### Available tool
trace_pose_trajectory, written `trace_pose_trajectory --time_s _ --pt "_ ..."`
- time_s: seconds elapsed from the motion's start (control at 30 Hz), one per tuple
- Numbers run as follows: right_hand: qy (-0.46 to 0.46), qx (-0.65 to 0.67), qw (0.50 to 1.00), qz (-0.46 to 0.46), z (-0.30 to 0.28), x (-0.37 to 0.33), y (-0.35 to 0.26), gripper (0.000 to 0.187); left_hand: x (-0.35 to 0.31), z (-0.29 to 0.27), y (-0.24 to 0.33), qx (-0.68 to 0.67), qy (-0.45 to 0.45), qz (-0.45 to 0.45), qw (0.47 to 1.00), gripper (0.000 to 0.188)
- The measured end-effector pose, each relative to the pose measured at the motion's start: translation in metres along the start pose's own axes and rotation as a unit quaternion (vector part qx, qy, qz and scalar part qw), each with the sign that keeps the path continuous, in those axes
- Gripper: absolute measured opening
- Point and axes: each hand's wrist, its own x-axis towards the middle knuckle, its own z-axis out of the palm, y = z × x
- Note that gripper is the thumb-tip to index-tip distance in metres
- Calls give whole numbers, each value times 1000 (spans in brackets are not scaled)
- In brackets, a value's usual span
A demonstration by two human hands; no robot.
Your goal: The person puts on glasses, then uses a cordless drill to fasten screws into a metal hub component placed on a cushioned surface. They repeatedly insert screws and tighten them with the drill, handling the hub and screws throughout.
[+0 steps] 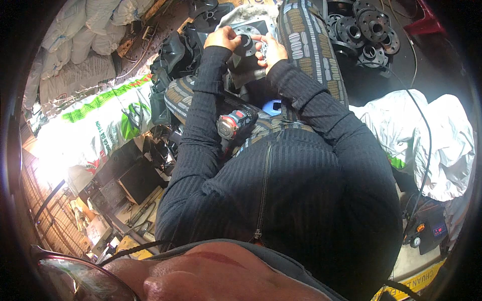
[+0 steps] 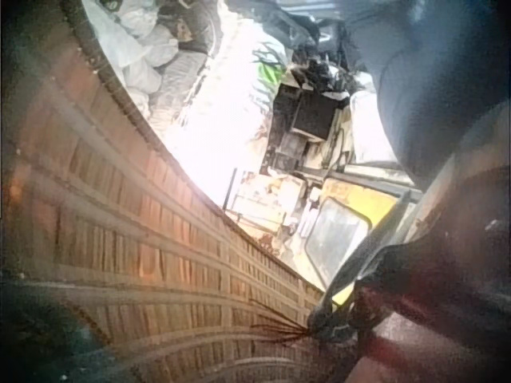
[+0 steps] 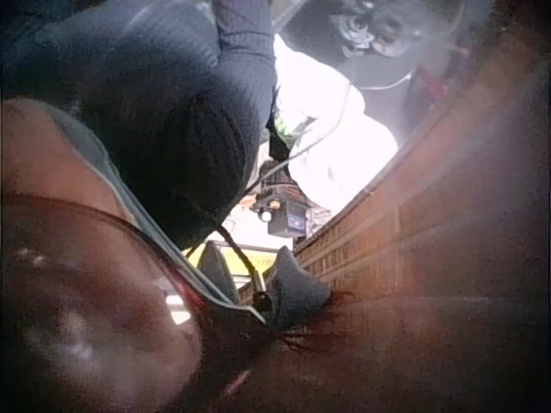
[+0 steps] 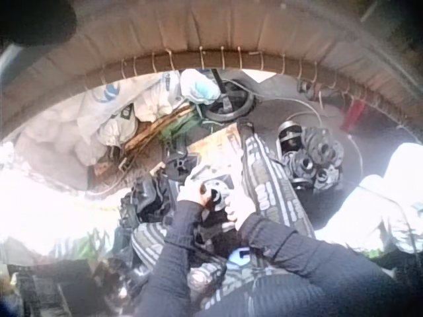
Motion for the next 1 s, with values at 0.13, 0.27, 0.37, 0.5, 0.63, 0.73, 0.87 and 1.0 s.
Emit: trace_pose_trajectory --time_s 0.13,0.27,0.37,0.5,0.63,0.73,0.87,1.0 --pt "19 6 999 30 -5 -1 3 45 10 -9 -1 28 -28 26 999 33" --pt "-18 9 1000 22 -5 -3 -4 46 10 -16 5 22 -31 29 999 33" --pt "-43 -3 999 26 -5 -4 -7 47 -3 -21 9 -44 23 49 998 29" --pt "-92 -36 994 55 -7 -2 -3 44 -34 -24 16 -172 168 261 935 18" --pt "-82 -42 990 110 -4 -4 8 41 -71 -23 28 35 179 261 948 19" --pt "-103 -112 977 147 -5 -10 13 40 -88 -26 31 62 119 217 967 19" --pt "-131 -149 964 176 -3 -15 16 40 -96 -33 27 -30 70 192 978 18" --pt "-169 -116 960 193 0 -14 13 39 -93 -42 25 -159 81 199 964 20"
